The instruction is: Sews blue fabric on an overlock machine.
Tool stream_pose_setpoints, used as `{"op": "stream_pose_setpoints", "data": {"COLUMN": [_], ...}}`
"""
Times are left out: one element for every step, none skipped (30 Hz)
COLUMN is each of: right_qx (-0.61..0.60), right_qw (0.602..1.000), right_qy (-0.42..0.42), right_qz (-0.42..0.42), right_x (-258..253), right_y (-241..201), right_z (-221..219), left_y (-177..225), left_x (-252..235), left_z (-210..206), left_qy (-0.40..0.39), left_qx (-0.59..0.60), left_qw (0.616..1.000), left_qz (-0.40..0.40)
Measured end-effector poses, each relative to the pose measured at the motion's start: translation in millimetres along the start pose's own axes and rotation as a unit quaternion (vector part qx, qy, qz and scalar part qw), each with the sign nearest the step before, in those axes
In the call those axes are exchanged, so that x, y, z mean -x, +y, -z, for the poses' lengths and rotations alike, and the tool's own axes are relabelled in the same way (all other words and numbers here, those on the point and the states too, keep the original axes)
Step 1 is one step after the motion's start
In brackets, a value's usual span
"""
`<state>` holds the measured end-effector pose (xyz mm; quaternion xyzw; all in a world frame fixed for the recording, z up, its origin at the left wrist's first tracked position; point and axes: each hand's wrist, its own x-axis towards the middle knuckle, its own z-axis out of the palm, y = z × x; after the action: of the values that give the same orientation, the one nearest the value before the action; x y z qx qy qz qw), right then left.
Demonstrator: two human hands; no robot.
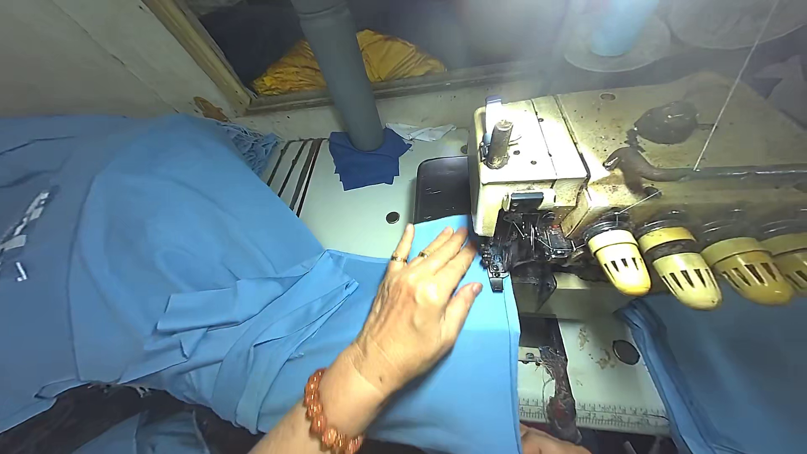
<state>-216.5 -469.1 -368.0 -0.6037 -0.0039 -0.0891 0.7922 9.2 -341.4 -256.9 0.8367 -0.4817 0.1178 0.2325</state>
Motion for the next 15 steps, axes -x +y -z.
{"op": "stream_pose_setpoints", "data": {"right_qx": [0.004,0.002,0.0,0.0,0.005,0.011,0.014,0.019,0.022,0.024,0.023,0.023,0.024,0.026,0.028], "right_qw": [1.0,1.0,0.999,0.999,0.998,0.997,0.996,0.995,0.994,0.992,0.989,0.987,0.984,0.982,0.98], "right_qy": [0.011,0.022,0.033,0.049,0.065,0.079,0.088,0.095,0.103,0.112,0.124,0.138,0.153,0.168,0.182], "right_qz": [0.006,0.008,0.006,0.001,-0.003,-0.001,0.006,0.02,0.036,0.055,0.071,0.081,0.085,0.085,0.081], "right_x": [-7,-15,-22,-30,-38,-46,-54,-62,-70,-77,-84,-90,-95,-97,-99], "right_y": [-4,-8,-13,-18,-23,-27,-29,-30,-30,-30,-30,-33,-36,-38,-41], "right_z": [-1,-3,-5,-8,-10,-11,-11,-11,-10,-9,-9,-10,-11,-13,-15], "left_y": [-6,-11,-16,-21,-25,-30,-33,-37,-41,-46,-54,-59,-63,-65,-65], "left_x": [-7,-14,-20,-27,-33,-40,-47,-53,-60,-67,-75,-82,-88,-93,-98], "left_z": [0,1,2,3,4,2,3,3,3,2,-1,-3,-4,-4,-3], "left_qy": [-0.005,-0.011,-0.019,-0.027,-0.027,-0.023,-0.022,-0.023,-0.023,-0.023,-0.02,-0.024,-0.029,-0.034,-0.044], "left_qx": [0.0,-0.003,-0.006,-0.008,-0.009,-0.012,-0.014,-0.016,-0.016,-0.019,-0.025,-0.027,-0.03,-0.032,-0.034], "left_qw": [1.0,1.0,1.0,1.0,1.0,1.0,1.0,1.0,1.0,1.0,0.999,0.999,0.999,0.999,0.998], "left_qz": [0.001,0.001,0.001,-0.001,-0.004,-0.007,-0.009,-0.01,-0.011,-0.011,-0.009,-0.002,0.005,0.014,0.027]}}
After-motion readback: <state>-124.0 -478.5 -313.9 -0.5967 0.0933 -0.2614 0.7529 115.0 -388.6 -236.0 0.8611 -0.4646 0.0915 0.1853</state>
